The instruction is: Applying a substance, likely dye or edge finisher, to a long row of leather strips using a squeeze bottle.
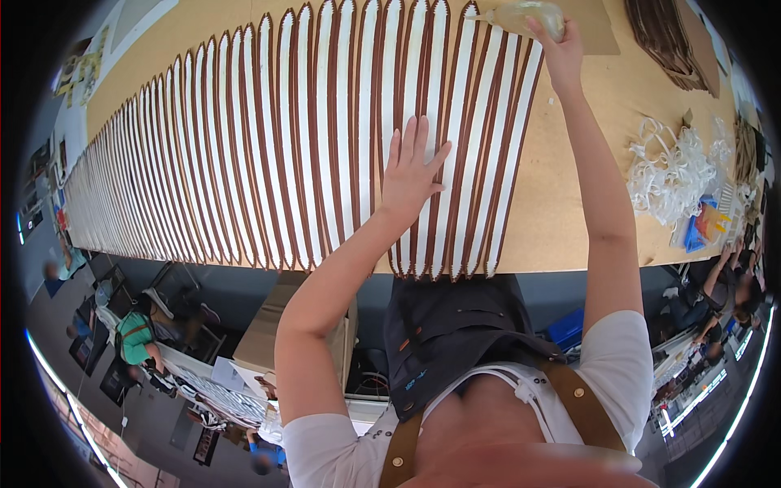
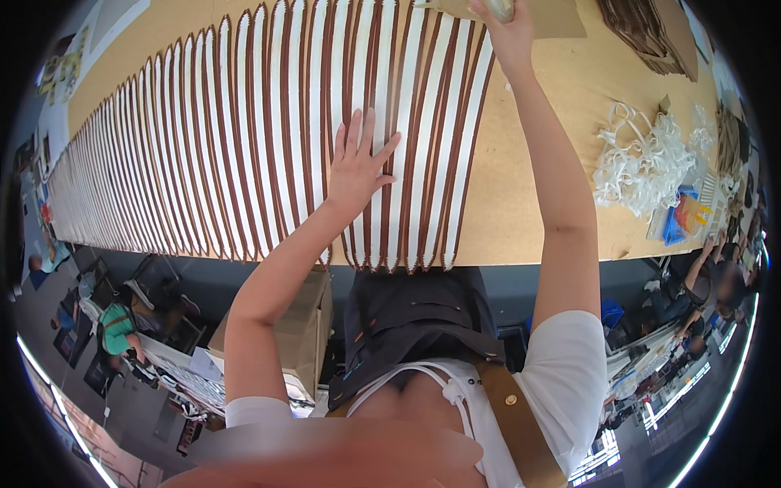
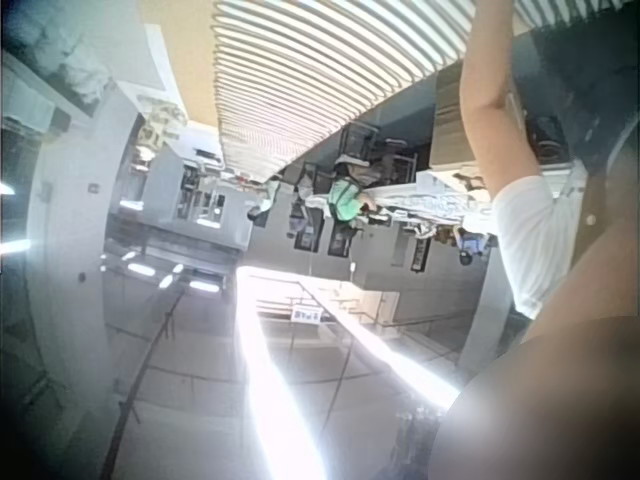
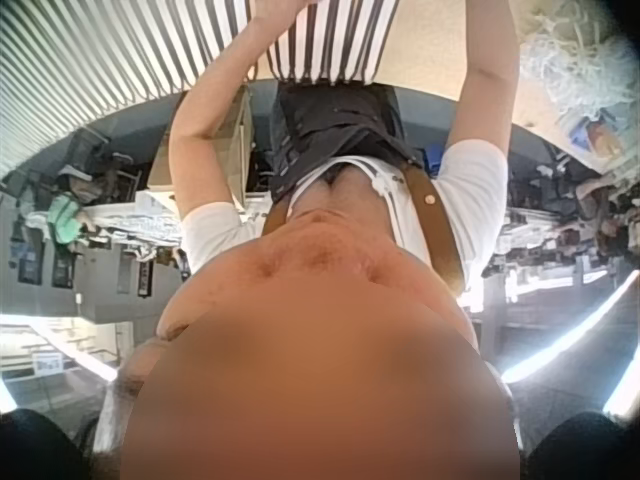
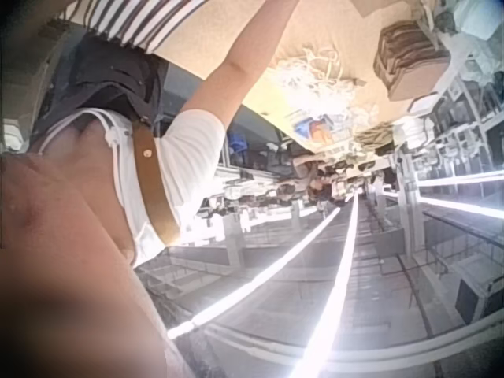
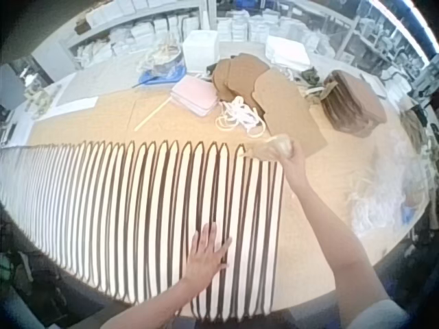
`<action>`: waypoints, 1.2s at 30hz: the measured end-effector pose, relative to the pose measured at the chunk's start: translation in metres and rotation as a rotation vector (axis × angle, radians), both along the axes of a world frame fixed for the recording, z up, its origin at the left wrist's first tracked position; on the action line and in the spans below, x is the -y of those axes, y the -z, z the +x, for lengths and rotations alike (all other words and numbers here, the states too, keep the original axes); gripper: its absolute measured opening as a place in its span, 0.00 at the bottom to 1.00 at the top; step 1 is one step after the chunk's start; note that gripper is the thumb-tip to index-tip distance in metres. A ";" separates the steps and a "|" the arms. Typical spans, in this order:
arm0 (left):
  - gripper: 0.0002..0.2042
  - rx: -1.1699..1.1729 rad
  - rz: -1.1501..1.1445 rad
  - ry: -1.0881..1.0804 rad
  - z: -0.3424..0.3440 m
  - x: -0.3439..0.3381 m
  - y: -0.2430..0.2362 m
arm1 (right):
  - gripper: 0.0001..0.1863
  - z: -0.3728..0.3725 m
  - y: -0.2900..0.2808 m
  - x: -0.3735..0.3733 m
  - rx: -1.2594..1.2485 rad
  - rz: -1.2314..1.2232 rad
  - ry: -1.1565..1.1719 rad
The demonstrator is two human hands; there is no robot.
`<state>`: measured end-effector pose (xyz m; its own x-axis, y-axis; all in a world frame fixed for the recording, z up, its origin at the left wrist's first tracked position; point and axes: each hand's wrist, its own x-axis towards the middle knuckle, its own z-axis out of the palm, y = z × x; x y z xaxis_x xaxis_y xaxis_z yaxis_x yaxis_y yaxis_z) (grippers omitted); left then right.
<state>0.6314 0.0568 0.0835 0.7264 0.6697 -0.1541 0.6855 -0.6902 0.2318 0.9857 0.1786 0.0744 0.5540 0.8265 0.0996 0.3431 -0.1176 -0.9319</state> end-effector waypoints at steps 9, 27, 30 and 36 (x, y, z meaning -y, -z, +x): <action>0.48 -0.015 0.002 -0.012 0.001 0.001 0.000 | 0.29 -0.003 -0.011 0.015 0.019 -0.097 -0.124; 0.48 -0.012 0.018 0.009 -0.002 0.000 0.001 | 0.33 -0.026 -0.019 0.067 -0.112 -0.101 -0.208; 0.48 0.001 0.022 0.009 -0.001 0.000 0.003 | 0.33 -0.016 -0.012 0.048 -0.098 0.051 -0.148; 0.48 0.022 0.022 0.015 -0.001 -0.001 0.003 | 0.28 -0.011 -0.006 0.037 -0.054 0.011 -0.154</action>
